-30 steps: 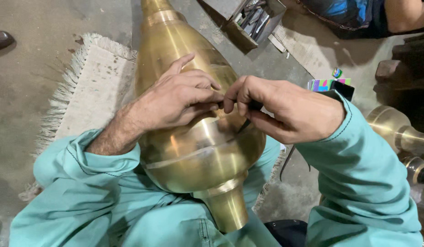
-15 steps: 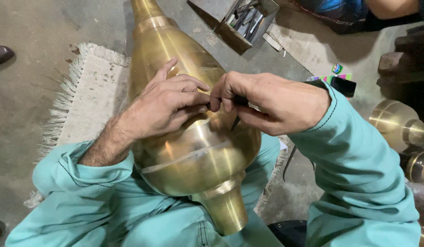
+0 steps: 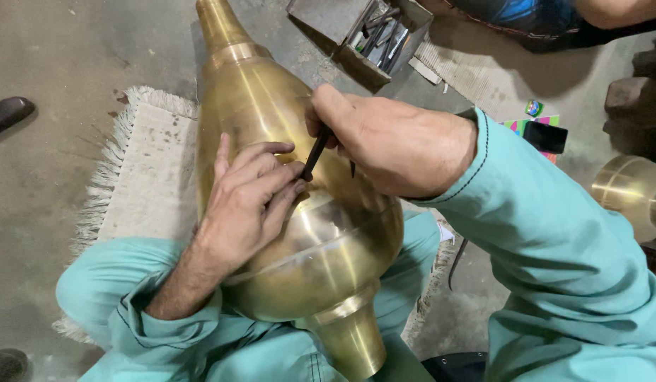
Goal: The person sits on the floor holding a large brass vessel on their lap and uses dividers to scribe a horizontal line around its circumference. They steady the vessel with one hand while moving the dividers around the marked band, repositioning to continue the line.
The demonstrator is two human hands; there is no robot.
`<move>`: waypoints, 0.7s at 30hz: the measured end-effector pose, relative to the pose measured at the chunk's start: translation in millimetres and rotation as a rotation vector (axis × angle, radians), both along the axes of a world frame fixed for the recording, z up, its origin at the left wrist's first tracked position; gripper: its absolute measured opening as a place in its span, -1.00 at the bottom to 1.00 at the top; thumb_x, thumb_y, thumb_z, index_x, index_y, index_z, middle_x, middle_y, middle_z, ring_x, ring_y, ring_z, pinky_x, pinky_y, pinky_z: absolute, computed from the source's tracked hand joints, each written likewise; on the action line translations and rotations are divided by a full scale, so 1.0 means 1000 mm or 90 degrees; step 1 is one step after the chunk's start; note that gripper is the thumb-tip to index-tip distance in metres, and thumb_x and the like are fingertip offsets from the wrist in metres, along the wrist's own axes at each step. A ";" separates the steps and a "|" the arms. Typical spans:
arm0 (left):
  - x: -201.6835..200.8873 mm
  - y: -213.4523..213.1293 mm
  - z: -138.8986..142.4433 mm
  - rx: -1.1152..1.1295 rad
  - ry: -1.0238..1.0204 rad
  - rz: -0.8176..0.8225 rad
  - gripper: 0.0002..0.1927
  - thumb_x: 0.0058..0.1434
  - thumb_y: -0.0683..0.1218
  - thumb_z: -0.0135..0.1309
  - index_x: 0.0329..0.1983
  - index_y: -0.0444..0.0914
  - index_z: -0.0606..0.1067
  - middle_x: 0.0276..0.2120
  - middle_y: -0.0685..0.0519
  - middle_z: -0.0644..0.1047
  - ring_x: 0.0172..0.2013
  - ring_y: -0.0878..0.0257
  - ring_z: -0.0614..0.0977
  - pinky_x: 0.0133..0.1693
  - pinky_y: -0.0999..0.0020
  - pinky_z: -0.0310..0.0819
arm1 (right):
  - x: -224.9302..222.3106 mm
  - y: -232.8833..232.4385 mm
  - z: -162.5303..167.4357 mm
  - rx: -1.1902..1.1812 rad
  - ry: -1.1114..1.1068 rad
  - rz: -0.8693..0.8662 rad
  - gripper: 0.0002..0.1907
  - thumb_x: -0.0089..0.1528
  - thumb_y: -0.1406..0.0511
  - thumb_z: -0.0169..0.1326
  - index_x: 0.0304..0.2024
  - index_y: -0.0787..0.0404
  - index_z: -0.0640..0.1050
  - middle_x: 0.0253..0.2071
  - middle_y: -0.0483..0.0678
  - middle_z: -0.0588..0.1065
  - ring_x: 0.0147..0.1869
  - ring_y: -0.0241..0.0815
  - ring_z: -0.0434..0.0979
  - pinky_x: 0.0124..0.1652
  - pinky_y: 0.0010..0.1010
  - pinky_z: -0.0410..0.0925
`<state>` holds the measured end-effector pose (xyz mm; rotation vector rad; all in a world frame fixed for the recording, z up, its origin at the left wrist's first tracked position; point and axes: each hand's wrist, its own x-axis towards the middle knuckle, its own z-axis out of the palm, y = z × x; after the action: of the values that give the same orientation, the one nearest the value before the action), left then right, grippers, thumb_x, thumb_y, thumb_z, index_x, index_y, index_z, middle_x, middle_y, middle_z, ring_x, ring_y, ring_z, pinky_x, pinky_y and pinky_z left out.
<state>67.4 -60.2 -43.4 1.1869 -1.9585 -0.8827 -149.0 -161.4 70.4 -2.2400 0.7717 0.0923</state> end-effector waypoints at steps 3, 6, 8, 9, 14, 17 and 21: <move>-0.003 -0.001 0.001 0.018 0.001 0.008 -0.76 0.25 -0.11 0.23 -0.04 -0.27 0.61 -0.19 0.04 0.58 0.18 0.08 0.53 0.35 -0.42 -0.06 | -0.007 -0.005 -0.010 0.032 0.003 -0.013 -0.62 0.18 0.50 0.06 0.01 0.32 0.27 -0.27 0.17 0.51 -0.16 0.27 0.56 -0.26 -0.09 0.41; -0.007 -0.002 0.003 0.036 -0.015 0.016 -0.75 0.26 -0.10 0.22 -0.03 -0.28 0.62 -0.21 0.03 0.57 0.18 0.08 0.52 0.34 -0.41 -0.05 | -0.014 -0.009 -0.016 0.043 0.002 -0.036 -0.62 0.18 0.48 0.09 0.00 0.31 0.28 -0.27 0.15 0.52 -0.16 0.27 0.56 -0.27 -0.09 0.40; -0.009 -0.002 0.005 0.046 -0.020 0.019 -0.75 0.26 -0.10 0.22 -0.03 -0.27 0.62 -0.24 0.04 0.56 0.17 0.08 0.52 0.35 -0.38 -0.03 | -0.016 -0.009 -0.019 0.060 -0.013 -0.050 -0.61 0.16 0.51 0.07 0.00 0.31 0.27 -0.27 0.13 0.51 -0.17 0.21 0.58 -0.27 -0.14 0.41; -0.010 -0.002 0.004 0.051 -0.023 0.022 -0.76 0.26 -0.10 0.21 -0.04 -0.27 0.63 -0.25 0.04 0.56 0.16 0.08 0.52 0.35 -0.37 -0.02 | -0.016 -0.011 -0.022 0.045 -0.021 -0.040 -0.62 0.17 0.51 0.07 0.00 0.31 0.28 -0.26 0.13 0.50 -0.16 0.21 0.57 -0.25 -0.14 0.41; -0.013 0.000 0.005 0.048 -0.006 0.049 -0.77 0.26 -0.09 0.22 -0.06 -0.27 0.62 -0.24 0.04 0.56 0.16 0.07 0.52 0.35 -0.33 0.02 | -0.012 -0.015 -0.032 0.024 -0.077 -0.010 -0.52 0.02 0.58 0.02 -0.01 0.33 0.28 -0.18 0.17 0.42 -0.17 0.19 0.52 -0.22 -0.18 0.40; -0.012 0.002 0.006 0.036 -0.014 0.049 -0.77 0.25 -0.11 0.23 -0.06 -0.27 0.62 -0.26 0.04 0.54 0.15 0.08 0.53 0.35 -0.36 -0.02 | -0.014 -0.010 -0.030 -0.035 -0.106 0.002 -0.59 0.10 0.55 0.04 -0.02 0.31 0.31 -0.19 0.16 0.41 -0.12 0.24 0.48 -0.18 -0.14 0.38; -0.011 0.005 0.009 -0.010 -0.032 0.043 -0.78 0.22 -0.16 0.24 -0.06 -0.26 0.61 -0.28 0.06 0.53 0.18 0.10 0.54 0.38 -0.41 -0.12 | -0.022 0.012 -0.020 -0.060 -0.062 -0.046 -0.68 0.20 0.52 0.02 -0.02 0.30 0.31 -0.14 0.19 0.40 -0.07 0.30 0.48 -0.17 -0.09 0.38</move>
<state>56.2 -55.0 -33.9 1.2696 -1.9497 -0.8097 -171.3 -149.4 50.8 -2.2841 0.8173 -0.0885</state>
